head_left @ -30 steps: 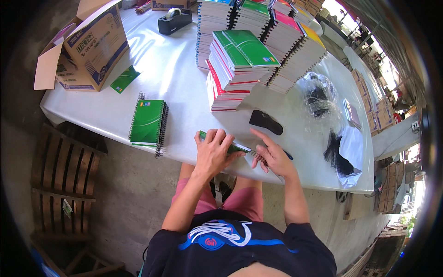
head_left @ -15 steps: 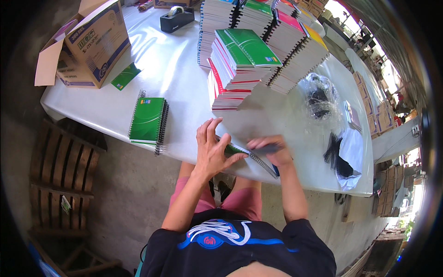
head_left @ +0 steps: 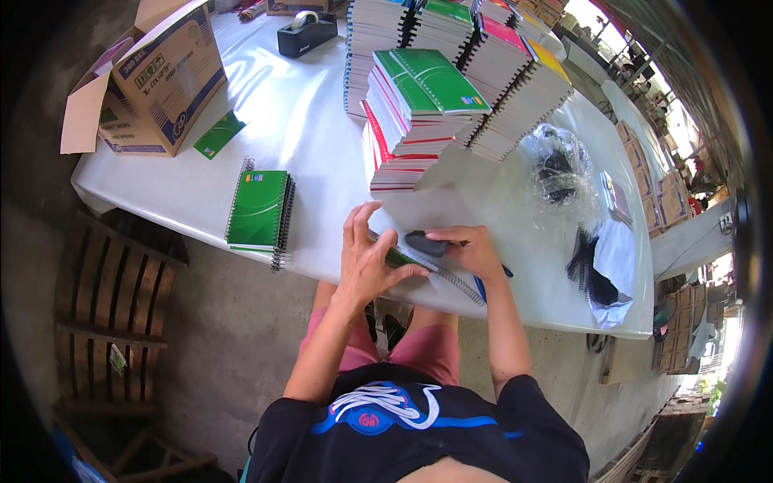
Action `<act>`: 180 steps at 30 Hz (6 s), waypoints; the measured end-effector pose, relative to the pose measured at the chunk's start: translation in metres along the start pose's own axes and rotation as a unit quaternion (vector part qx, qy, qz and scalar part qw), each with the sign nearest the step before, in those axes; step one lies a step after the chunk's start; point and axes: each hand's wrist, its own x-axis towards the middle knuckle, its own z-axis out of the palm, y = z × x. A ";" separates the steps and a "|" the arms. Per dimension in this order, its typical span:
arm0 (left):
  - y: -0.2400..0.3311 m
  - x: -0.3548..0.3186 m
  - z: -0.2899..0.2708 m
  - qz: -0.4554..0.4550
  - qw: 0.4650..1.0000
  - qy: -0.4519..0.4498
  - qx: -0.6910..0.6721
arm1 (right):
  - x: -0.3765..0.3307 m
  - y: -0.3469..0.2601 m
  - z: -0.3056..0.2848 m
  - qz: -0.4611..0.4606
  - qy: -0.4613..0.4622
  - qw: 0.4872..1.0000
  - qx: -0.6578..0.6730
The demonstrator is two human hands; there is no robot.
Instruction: The person processes notebooks by picking one from a stack, trimming a plastic spiral binding with pliers, and then placing the notebook onto a separate pile.
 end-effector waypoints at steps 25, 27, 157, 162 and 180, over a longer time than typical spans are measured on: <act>-0.039 -0.004 0.029 -0.151 0.949 -0.039 -0.273 | 0.047 -0.008 0.024 -0.033 0.016 0.989 -0.145; -0.041 -0.004 0.032 -0.133 0.950 -0.026 -0.280 | 0.046 -0.017 0.031 -0.031 -0.001 0.999 -0.009; 0.025 0.009 -0.008 0.006 0.982 -0.125 0.141 | -0.148 0.062 -0.265 0.468 0.448 0.504 -0.571; 0.022 0.003 0.008 0.015 0.984 -0.023 0.177 | -0.144 0.018 -0.297 0.414 0.358 0.612 -0.570; 0.015 -0.004 0.017 0.003 0.986 0.044 0.160 | -0.086 -0.055 -0.153 0.104 0.377 0.842 -0.371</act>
